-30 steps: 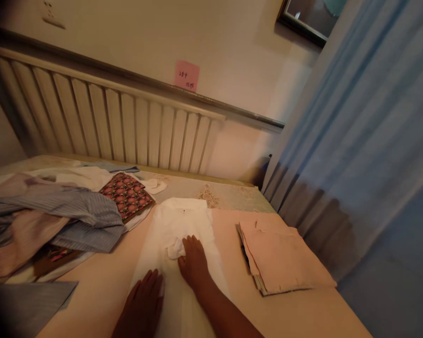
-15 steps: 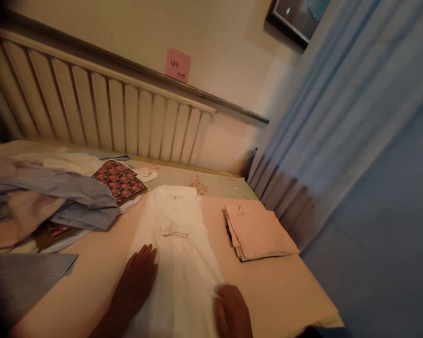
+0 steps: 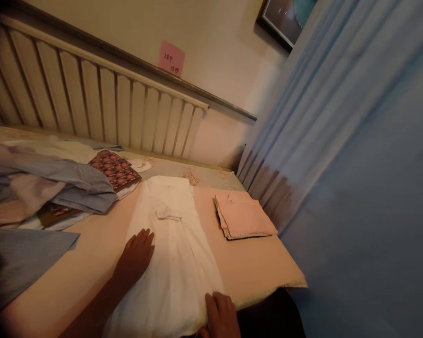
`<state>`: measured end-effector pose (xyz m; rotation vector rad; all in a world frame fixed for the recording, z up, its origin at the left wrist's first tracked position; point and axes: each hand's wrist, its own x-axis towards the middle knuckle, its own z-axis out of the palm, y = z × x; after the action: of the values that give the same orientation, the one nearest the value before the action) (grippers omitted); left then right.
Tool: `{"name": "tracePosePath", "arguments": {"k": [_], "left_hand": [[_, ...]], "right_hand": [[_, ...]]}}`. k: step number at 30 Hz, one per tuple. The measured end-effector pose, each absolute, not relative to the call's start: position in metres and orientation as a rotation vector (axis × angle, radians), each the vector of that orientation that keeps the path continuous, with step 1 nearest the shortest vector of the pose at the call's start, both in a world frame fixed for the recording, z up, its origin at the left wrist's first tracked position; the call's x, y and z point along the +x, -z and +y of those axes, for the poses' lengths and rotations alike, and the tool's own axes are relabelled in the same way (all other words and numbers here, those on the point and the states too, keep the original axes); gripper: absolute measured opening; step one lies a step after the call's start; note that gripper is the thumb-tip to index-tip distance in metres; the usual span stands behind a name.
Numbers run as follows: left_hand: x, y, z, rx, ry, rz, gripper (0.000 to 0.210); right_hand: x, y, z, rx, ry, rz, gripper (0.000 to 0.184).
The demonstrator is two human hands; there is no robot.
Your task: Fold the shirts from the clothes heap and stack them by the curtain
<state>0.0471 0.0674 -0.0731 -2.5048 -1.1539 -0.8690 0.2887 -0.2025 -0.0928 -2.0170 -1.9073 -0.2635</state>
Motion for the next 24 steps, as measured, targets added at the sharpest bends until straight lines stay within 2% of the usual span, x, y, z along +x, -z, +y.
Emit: {"name": "tracePosePath", "arguments": {"k": [3, 7, 13, 15, 19, 24], "left_hand": [[0.048, 0.073, 0.068, -2.506, 0.856, -1.164, 0.035], [0.050, 0.075, 0.069, -2.510, 0.862, -1.193, 0.034], [0.050, 0.082, 0.072, -2.482, 0.907, -1.165, 0.035], [0.049, 0.084, 0.073, -2.482, 0.903, -1.150, 0.036], [0.049, 0.085, 0.073, -2.485, 0.907, -1.149, 0.036], [0.049, 0.080, 0.070, -2.490, 0.910, -1.150, 0.036]], "right_hand": [[0.286, 0.085, -0.203, -1.987, 0.283, -1.912, 0.079], [0.288, 0.073, -0.203, -1.951, 0.148, -1.836, 0.071], [0.289, 0.033, -0.196, -2.109, -0.254, -1.514, 0.030], [0.283, 0.018, -0.195, -2.098, -0.315, -1.482, 0.023], [0.260, 0.000, -0.193, -2.026, -0.307, -1.460, 0.028], [0.233, 0.010, -0.189, -1.978, -0.402, -1.558, 0.028]]}}
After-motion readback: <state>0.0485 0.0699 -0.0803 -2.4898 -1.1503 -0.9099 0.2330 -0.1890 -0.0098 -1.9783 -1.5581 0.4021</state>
